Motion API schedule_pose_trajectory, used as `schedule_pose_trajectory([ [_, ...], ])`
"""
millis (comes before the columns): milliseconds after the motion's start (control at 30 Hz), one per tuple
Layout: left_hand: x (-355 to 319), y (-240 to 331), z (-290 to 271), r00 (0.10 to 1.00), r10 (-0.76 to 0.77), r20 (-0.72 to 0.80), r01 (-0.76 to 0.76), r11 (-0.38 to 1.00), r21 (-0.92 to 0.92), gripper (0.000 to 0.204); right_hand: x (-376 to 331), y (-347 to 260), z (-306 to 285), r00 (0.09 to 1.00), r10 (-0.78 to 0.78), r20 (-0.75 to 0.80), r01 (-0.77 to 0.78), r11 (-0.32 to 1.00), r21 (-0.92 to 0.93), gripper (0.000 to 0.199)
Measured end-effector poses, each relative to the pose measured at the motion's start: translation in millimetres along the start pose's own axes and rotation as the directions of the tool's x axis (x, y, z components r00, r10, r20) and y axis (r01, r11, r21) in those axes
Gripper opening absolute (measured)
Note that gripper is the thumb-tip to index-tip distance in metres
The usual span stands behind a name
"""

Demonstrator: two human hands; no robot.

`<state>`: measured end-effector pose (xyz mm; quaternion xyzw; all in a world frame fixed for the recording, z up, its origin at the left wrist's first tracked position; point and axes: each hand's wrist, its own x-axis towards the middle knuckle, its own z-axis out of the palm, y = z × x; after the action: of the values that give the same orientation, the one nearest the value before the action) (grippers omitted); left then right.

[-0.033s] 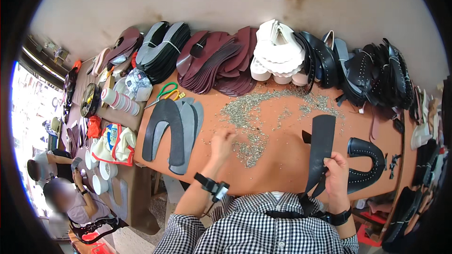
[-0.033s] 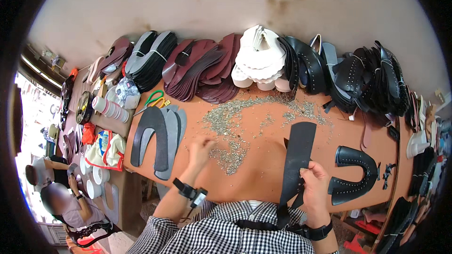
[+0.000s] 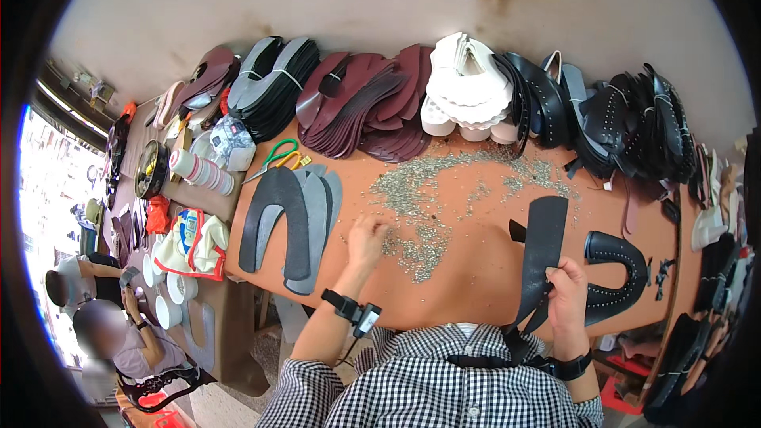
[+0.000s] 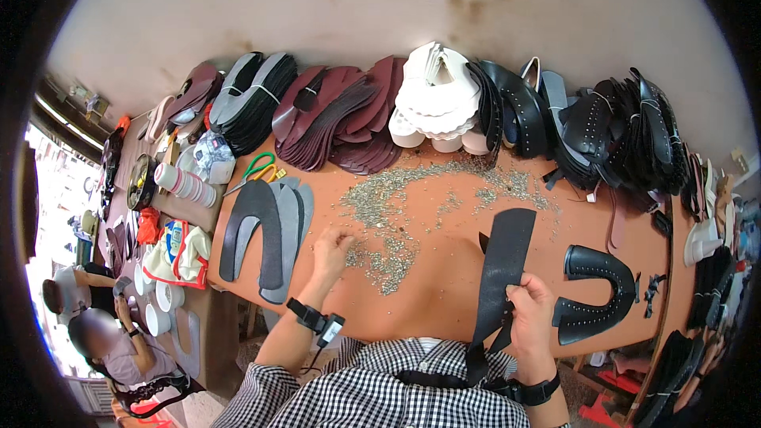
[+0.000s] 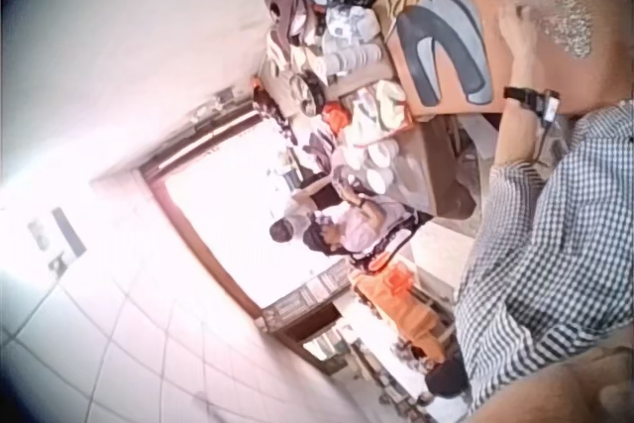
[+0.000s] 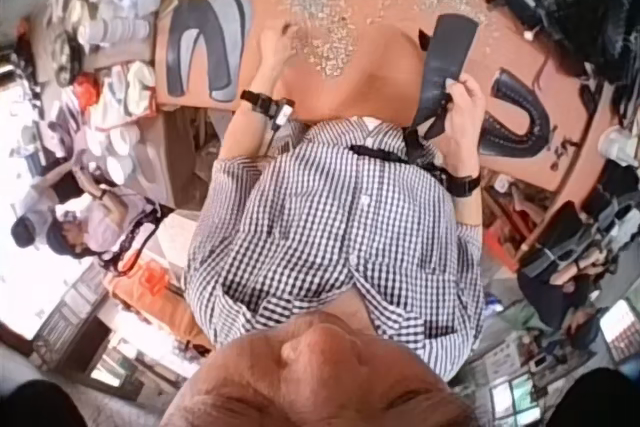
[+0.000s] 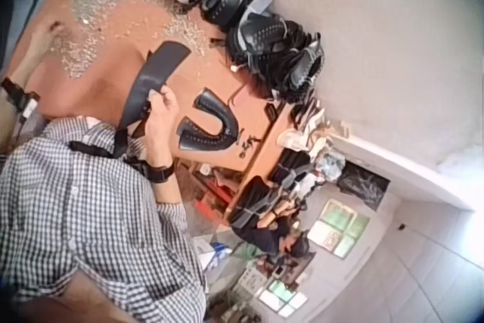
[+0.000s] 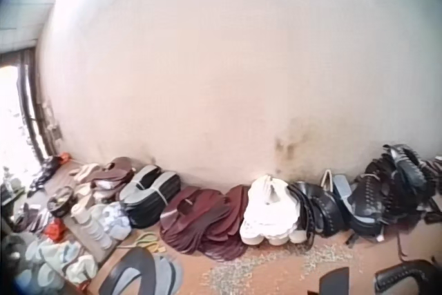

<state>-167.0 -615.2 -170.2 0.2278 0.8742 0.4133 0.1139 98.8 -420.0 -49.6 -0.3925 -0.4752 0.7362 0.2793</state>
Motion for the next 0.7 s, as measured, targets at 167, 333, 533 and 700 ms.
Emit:
schedule_pose_trajectory([
  [167, 9.3, -7.7, -1.3, 0.983, 0.169, 0.078, -0.182, 0.958, 0.224, 0.010, -3.2, 4.4, -1.9, 0.999, -0.013, 0.041, 0.014, 1.000, -0.006, 0.008],
  [333, 21.4, -5.8, 14.3, 0.909, 0.404, 0.103, -0.416, 0.861, 0.294, 0.009, -2.0, 2.7, 8.2, 0.997, 0.005, 0.080, -0.012, 0.996, 0.087, 0.012],
  [533, 28.0, -12.8, 15.5, 0.886, 0.413, 0.210, -0.462, 0.764, 0.450, 0.006, 2.1, 1.0, 23.1, 0.984, 0.097, 0.149, -0.134, 0.956, 0.261, 0.015],
  [700, 17.2, 12.5, 15.6, 0.943, 0.315, 0.106, -0.331, 0.915, 0.229, 0.006, 3.1, 0.3, 37.2, 0.977, 0.146, 0.154, -0.179, 0.956, 0.234, 0.021],
])
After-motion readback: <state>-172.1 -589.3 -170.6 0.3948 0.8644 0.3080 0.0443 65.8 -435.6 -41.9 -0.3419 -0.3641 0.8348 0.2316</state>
